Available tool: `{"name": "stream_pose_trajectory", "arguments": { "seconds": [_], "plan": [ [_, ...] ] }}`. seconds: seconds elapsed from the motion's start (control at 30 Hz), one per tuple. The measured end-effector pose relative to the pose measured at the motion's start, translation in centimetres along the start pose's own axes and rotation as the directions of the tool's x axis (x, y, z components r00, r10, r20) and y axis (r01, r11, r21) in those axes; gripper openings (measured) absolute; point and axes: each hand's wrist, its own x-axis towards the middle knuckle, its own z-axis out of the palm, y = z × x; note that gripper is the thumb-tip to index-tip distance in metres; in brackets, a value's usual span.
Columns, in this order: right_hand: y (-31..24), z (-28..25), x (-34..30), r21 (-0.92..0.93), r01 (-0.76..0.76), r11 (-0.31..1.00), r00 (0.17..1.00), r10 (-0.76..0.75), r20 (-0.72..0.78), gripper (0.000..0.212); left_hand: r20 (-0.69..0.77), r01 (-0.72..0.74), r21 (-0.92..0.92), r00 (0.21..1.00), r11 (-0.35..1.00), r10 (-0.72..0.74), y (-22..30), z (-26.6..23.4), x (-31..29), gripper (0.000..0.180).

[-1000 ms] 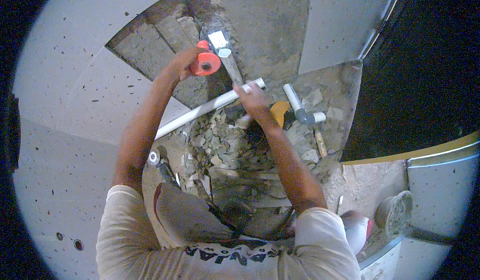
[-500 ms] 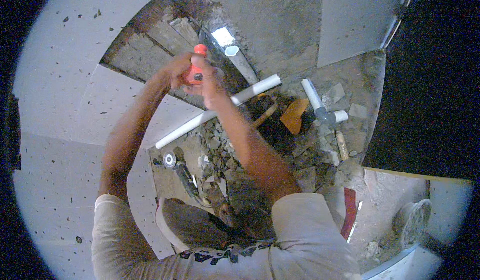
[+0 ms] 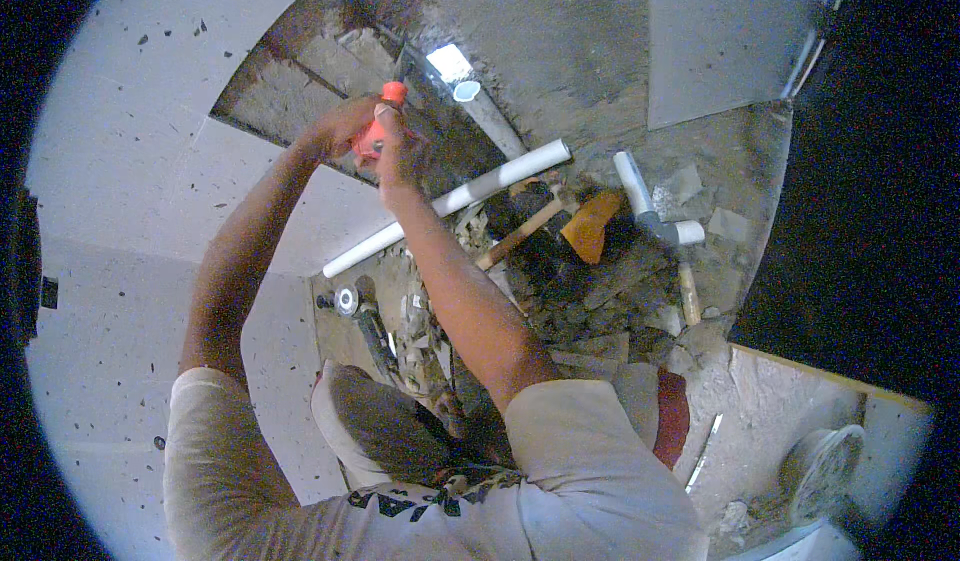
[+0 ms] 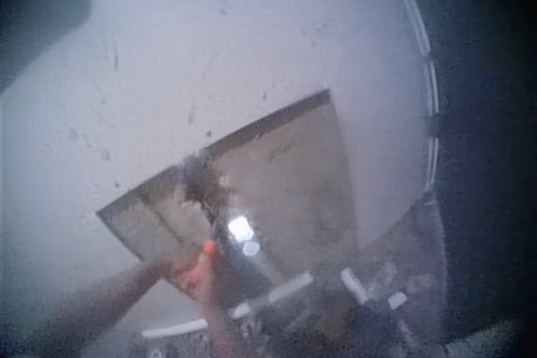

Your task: The person uses an angle grinder to cut a groove in the floor, then uses a hammer and chisel to widen the opening. They place a PVC pipe elbow into the hole and continue to adjust the opening with the grinder and hammer to fit the pipe.

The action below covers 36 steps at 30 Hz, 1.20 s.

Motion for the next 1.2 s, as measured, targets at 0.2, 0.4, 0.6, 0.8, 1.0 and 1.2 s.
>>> {"name": "stream_pose_trajectory", "arguments": {
  "seconds": [0.2,0.4,0.6,0.8,1.0,1.2],
  "plan": [
    [-2.4,-0.3,1.7,0.156,-0.265,0.952,0.962,0.249,0.112,0.042,-0.291,0.113,-0.504,0.912,0.856,-0.291,2.2,0.6,-1.9,0.06],
    [2.1,-0.3,5.1,0.524,-0.118,0.843,0.992,0.079,0.097,0.036,-0.672,0.296,0.117,0.726,0.948,-0.144,8.2,6.4,-3.6,0.085],
    [6.1,0.4,2.6,0.171,0.173,0.97,0.981,-0.154,-0.119,0.035,-0.759,0.232,0.055,0.641,0.971,-0.11,5.2,8.4,-4.8,0.074],
    [7.4,-0.1,4.7,-0.173,0.349,0.921,0.918,-0.373,-0.136,0.035,-0.742,0.009,0.1,0.666,0.995,0.069,2.1,7.6,-4.7,0.071],
    [8.0,-1.1,6.8,-0.543,0.399,0.739,0.852,-0.518,-0.079,0.034,-0.762,0.066,0.101,0.647,0.993,0.034,3.9,7.6,-4.4,0.077],
    [11.3,-1.3,7.6,-0.744,0.441,0.503,0.749,-0.663,-0.005,0.034,-0.691,0.378,0.159,0.702,0.912,-0.171,4.6,6.7,-4.2,0.079]
  ]
}}
